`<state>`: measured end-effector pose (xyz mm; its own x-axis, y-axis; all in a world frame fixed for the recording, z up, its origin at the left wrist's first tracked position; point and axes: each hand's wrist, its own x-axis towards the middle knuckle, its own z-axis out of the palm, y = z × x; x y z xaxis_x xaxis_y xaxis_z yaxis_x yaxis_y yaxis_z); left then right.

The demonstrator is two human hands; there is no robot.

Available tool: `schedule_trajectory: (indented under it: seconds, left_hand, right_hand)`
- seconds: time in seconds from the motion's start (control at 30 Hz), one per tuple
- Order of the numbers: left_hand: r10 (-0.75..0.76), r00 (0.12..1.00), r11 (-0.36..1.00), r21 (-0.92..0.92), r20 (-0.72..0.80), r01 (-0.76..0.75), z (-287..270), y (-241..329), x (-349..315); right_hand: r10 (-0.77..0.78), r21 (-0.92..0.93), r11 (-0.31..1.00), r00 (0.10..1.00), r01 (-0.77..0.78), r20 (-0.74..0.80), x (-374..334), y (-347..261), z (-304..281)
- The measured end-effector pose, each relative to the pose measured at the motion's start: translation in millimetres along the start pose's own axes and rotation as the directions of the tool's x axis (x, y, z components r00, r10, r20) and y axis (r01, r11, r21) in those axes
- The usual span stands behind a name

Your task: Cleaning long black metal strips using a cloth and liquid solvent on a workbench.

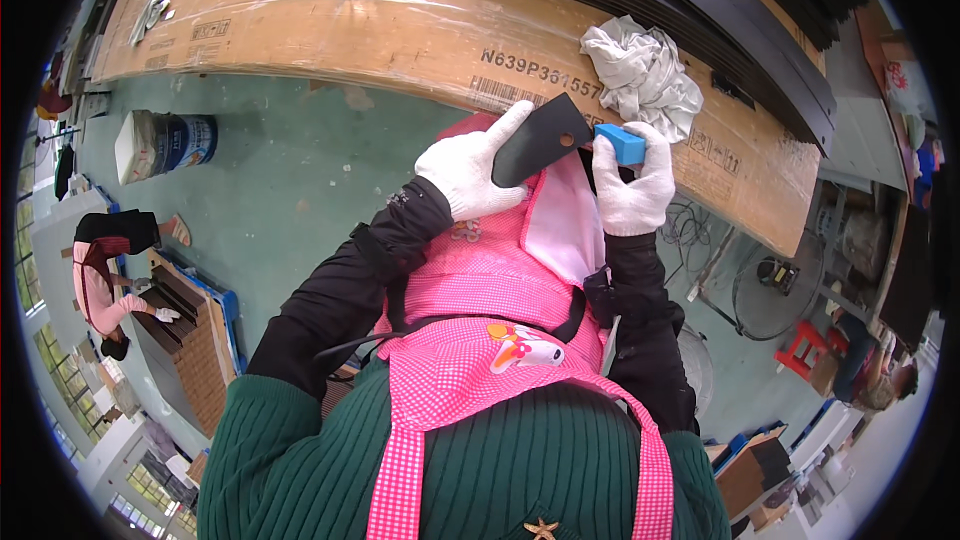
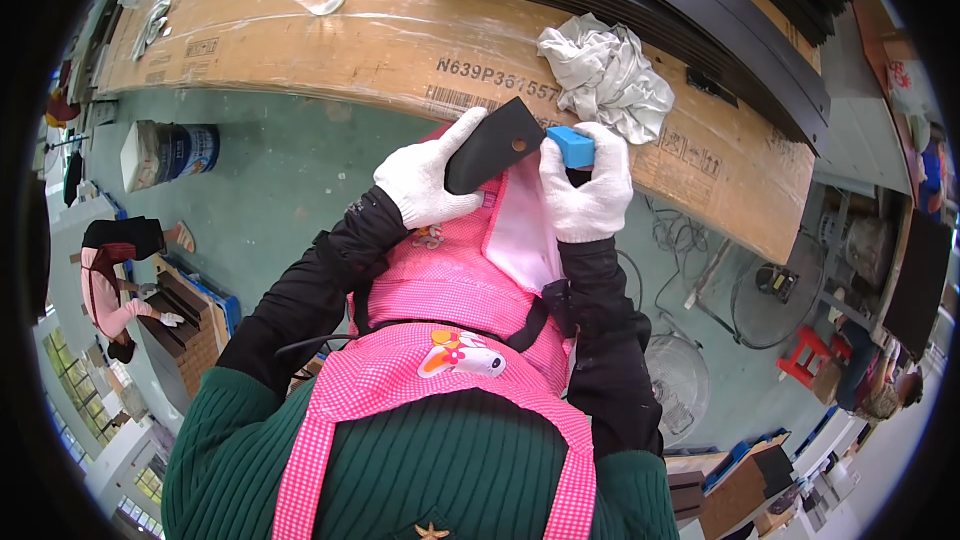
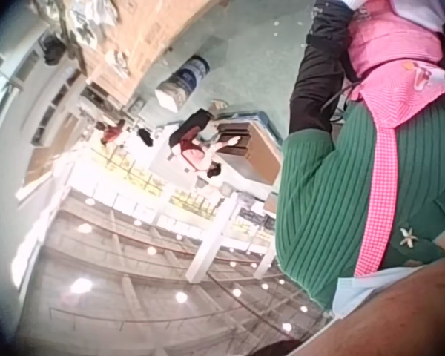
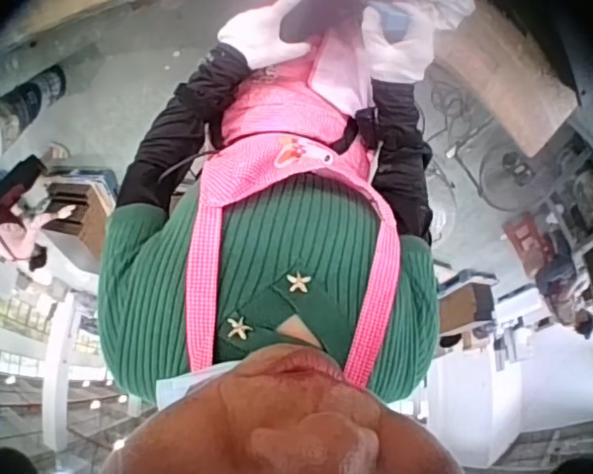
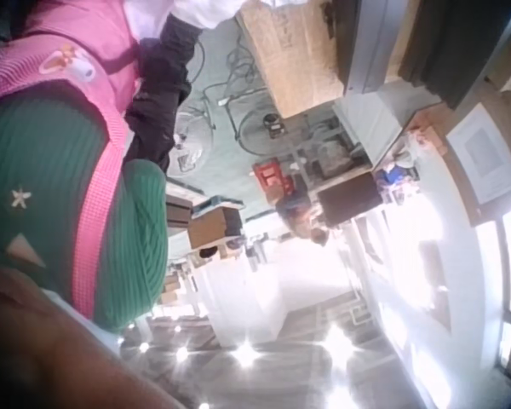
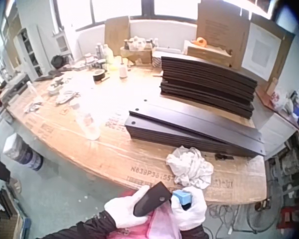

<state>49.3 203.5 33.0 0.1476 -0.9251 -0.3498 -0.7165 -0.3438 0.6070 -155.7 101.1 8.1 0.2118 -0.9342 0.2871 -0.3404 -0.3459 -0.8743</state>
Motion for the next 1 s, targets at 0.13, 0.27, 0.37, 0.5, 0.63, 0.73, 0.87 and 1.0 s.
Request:
schedule_trajectory:
  seconds: [0.13,0.27,0.37,0.5,0.63,0.73,0.87,1.0]
  left_hand:
    - [-0.018,1.0,0.999,0.04,0.015,0.017,-2.2,2.2,-0.2]
    - [0.01,1.0,1.0,0.021,0.001,-0.01,0.1,0.2,-0.3]
    - [-0.01,1.0,1.0,0.021,-0.001,0.01,2.7,-2.1,-0.5]
    - [-0.041,0.999,0.998,0.053,0.02,0.04,-0.3,-0.1,-0.2]
    - [-0.013,1.0,1.0,0.023,0.012,0.013,2.8,-2.6,0.8]
    - [-0.021,1.0,1.0,0.02,0.015,0.021,0.6,-1.6,-0.6]
    - [-0.031,0.999,0.999,0.012,0.045,0.03,-2.9,2.4,1.1]
    - [-0.021,1.0,1.0,0.016,0.002,0.021,1.7,-1.9,-0.5]
  right_hand:
    - [-0.117,-0.165,0.98,0.993,0.115,-0.003,1.5,-1.0,0.2]
    - [-0.066,-0.156,0.986,0.997,0.058,-0.049,-2.4,7.8,-4.6]
    - [-0.051,-0.113,0.993,0.997,0.045,-0.053,-1.2,-2.6,3.8]
    - [-0.063,-0.13,0.99,0.998,0.058,-0.031,-11.7,4.2,2.8]
    - [-0.089,-0.121,0.99,0.991,0.077,-0.101,-5.1,-0.9,3.6]
    - [-0.062,-0.133,0.989,0.998,0.06,-0.016,-7.4,2.5,3.1]
    - [-0.045,-0.172,0.984,0.999,0.043,-0.005,-9.0,14.6,-7.6]
    - [0.007,-0.084,0.996,1.0,-0.008,-0.008,-7.8,6.3,-2.1]
